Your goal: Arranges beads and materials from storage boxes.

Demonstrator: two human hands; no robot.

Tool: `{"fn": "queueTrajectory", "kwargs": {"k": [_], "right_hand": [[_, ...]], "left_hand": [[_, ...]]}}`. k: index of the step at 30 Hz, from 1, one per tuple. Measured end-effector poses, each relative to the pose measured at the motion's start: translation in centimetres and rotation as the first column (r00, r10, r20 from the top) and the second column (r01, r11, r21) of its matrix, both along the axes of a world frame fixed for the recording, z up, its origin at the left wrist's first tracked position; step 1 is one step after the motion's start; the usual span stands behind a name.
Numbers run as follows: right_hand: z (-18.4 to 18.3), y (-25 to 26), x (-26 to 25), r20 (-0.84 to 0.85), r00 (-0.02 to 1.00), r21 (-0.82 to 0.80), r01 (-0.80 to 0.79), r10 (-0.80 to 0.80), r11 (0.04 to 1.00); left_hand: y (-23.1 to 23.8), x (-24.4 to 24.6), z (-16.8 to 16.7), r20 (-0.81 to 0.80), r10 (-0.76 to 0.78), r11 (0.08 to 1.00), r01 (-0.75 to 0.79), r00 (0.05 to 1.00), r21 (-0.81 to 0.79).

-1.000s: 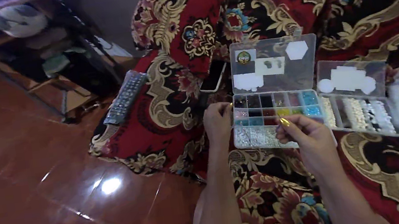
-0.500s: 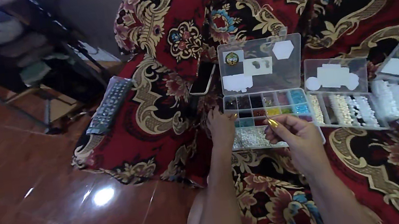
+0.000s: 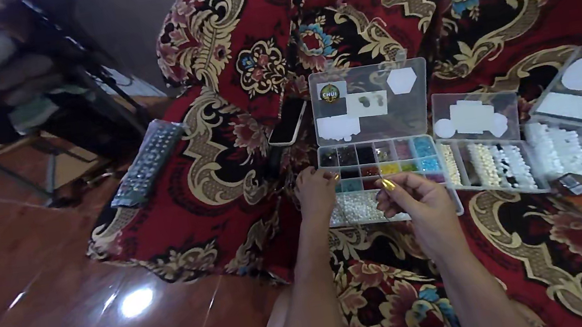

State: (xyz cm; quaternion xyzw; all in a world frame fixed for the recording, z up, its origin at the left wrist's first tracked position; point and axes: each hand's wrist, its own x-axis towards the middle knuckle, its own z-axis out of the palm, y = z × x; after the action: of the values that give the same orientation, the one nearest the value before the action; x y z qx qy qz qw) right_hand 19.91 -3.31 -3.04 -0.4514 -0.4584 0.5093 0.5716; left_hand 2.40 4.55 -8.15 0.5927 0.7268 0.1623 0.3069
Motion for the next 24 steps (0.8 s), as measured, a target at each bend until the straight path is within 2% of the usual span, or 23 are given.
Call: {"fn": "queueTrajectory", "kwargs": {"k": [5, 7, 9, 11, 12, 13, 15, 16, 17, 21, 24], "right_hand": [[0.1, -0.1, 0.0, -0.003, 1.000, -0.014, -0.001, 0.001, 1.000], [0.1, 0.0, 0.0, 0.010, 1.000, -0.010, 0.007, -0.007, 1.000], [-0.2, 0.0, 0.1, 0.032, 0.999, 0.007, 0.022, -0.022, 1.000], [-0.2, 0.0, 0.1, 0.044, 0.998, 0.022, 0.038, -0.038, 0.999], [-0.2, 0.0, 0.1, 0.035, 0.999, 0.030, 0.040, -0.041, 0.999], [-0.2, 0.0, 0.1, 0.017, 0.999, 0.038, 0.042, -0.043, 0.998], [-0.1, 0.0, -0.1, -0.010, 0.999, 0.048, 0.045, -0.045, 0.998], [0.0, 0.0, -0.1, -0.015, 0.999, 0.044, 0.046, -0.045, 0.998], [0.0, 0.0, -0.2, -0.015, 0.999, 0.039, 0.046, -0.045, 0.998], [-0.3, 0.0, -0.3, 0.023, 0.998, 0.052, 0.049, -0.050, 0.997], [-0.5, -0.1, -0.4, 0.046, 0.998, 0.055, 0.051, -0.053, 0.997]], "left_hand": [[0.2, -0.4, -0.2, 0.138, 0.015, 1.000, -0.016, 0.990, 0.006], [0.0, -0.4, 0.2, 0.146, 0.045, 0.998, -0.051, 0.988, 0.039], [-0.4, -0.2, 1.0, 0.135, 0.089, 0.982, -0.110, 0.987, 0.155], [-0.9, 0.2, 1.9, 0.251, 0.097, 0.930, -0.178, 0.963, 0.321], [-1.2, 0.5, 2.5, 0.380, 0.074, 0.918, -0.212, 0.922, 0.336], [-1.4, 0.8, 3.2, 0.545, 0.041, 0.932, -0.228, 0.837, 0.281], [-2.1, 1.3, 4.4, 0.845, 0.013, 0.988, -0.137, 0.534, 0.072], [-2.3, 1.6, 4.7, 0.918, 0.030, 0.998, -0.056, 0.395, -0.009], [-2.4, 1.9, 4.8, 0.953, 0.046, 0.999, 0.012, 0.299, -0.052], [-2.5, 2.6, 3.6, 0.989, 0.063, 0.981, 0.174, 0.136, -0.087], [-2.4, 2.5, 3.1, 0.994, 0.068, 0.965, 0.246, 0.079, -0.086]]}}
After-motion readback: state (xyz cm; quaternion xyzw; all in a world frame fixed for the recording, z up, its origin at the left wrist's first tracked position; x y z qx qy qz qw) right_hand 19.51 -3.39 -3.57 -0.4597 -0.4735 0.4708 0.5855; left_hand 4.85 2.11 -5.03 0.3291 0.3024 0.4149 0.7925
